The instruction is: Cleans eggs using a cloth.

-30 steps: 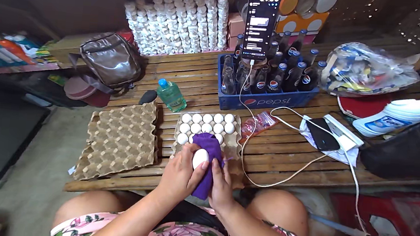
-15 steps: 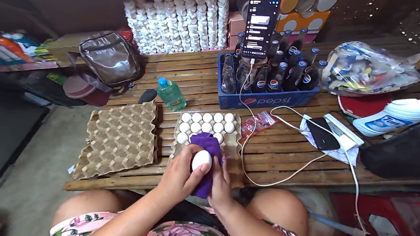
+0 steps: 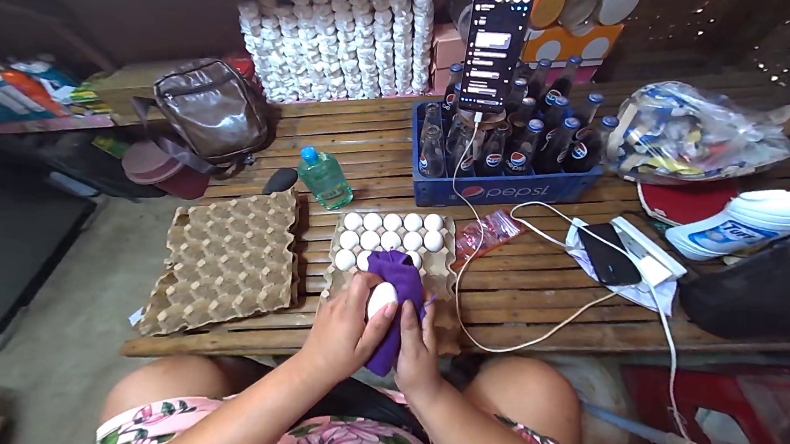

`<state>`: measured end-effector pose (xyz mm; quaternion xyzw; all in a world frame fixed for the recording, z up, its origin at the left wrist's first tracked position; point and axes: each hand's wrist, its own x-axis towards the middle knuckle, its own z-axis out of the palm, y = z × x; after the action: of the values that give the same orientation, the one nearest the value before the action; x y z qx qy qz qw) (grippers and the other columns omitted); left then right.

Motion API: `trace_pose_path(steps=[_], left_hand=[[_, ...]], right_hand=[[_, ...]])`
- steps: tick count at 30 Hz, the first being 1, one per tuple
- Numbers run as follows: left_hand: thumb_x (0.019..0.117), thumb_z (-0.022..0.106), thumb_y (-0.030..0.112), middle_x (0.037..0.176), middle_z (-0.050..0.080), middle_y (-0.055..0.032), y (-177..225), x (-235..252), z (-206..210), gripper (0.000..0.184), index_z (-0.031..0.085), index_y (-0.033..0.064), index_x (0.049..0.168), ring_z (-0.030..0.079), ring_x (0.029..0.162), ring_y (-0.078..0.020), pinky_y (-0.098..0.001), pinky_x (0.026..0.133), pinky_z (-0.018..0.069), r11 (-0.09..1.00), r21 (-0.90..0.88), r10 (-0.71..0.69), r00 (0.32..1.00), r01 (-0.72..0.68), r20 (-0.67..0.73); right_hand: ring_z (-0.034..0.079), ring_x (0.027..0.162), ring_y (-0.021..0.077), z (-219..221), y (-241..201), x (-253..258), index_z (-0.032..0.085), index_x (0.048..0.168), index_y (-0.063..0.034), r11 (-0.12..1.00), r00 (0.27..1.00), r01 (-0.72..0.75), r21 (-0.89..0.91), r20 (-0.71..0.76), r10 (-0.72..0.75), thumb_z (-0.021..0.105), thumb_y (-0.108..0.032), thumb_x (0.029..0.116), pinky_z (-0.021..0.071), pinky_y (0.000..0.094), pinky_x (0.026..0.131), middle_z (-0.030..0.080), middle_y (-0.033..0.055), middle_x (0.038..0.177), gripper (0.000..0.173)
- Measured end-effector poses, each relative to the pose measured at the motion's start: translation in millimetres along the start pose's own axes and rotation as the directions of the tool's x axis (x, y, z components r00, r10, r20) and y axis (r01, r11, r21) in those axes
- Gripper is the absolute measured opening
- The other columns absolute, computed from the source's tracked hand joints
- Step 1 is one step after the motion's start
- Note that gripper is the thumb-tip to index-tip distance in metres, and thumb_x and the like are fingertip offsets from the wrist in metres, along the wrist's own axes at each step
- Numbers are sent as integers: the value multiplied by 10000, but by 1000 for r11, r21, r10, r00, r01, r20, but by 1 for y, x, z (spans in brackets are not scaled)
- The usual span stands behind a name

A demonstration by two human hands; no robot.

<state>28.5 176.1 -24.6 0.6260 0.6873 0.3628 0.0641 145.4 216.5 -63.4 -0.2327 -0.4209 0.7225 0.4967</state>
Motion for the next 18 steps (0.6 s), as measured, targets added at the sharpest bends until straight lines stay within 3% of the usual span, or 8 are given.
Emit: trace_pose_path(steps=[5,8,11,15,18], left_hand=[[1056,399,495,895,694,-117,0,-2,-1,541,590,-5,1140,696,796,-188,-372,680,585,990,4,143,989,-143,28],[1057,379,511,895,694,-109,0,-1,-2,547,594,12,1127,691,800,-170,-345,690,582,975,-26,221,975,-220,33],[1062,367,521,918,692,-114,0,2,-4,560,585,12,1145,688,819,-159,-332,710,581,972,-64,228,973,-226,27],[1054,386,548,955,691,-102,-2,4,-5,591,523,0,1228,692,860,-120,-327,740,593,983,-138,115,993,-118,-28],[1050,420,536,990,697,-88,-4,5,-5,584,485,-1,1269,692,896,-100,-320,773,596,988,-138,55,996,-65,-71]], right_hand=[[645,1069,39,4,-15,4,346,1433,-4,961,964,-232,150,-99,248,447,-302,1070,550,242,945,619,41,1195,479],[650,1060,41,4,-17,6,344,1443,-38,927,940,-306,219,-86,330,418,-288,1075,554,242,933,629,29,1186,451],[638,1072,39,1,-11,5,335,1442,-35,915,947,-314,254,11,322,396,-273,1082,543,246,946,618,23,1199,436],[608,1124,18,4,-7,1,323,1452,-12,937,957,-288,196,91,275,325,-211,1098,509,240,1001,597,7,1238,406],[597,1151,27,4,-5,0,319,1454,4,960,969,-238,145,103,225,394,-300,1094,507,254,1014,586,26,1275,477]])
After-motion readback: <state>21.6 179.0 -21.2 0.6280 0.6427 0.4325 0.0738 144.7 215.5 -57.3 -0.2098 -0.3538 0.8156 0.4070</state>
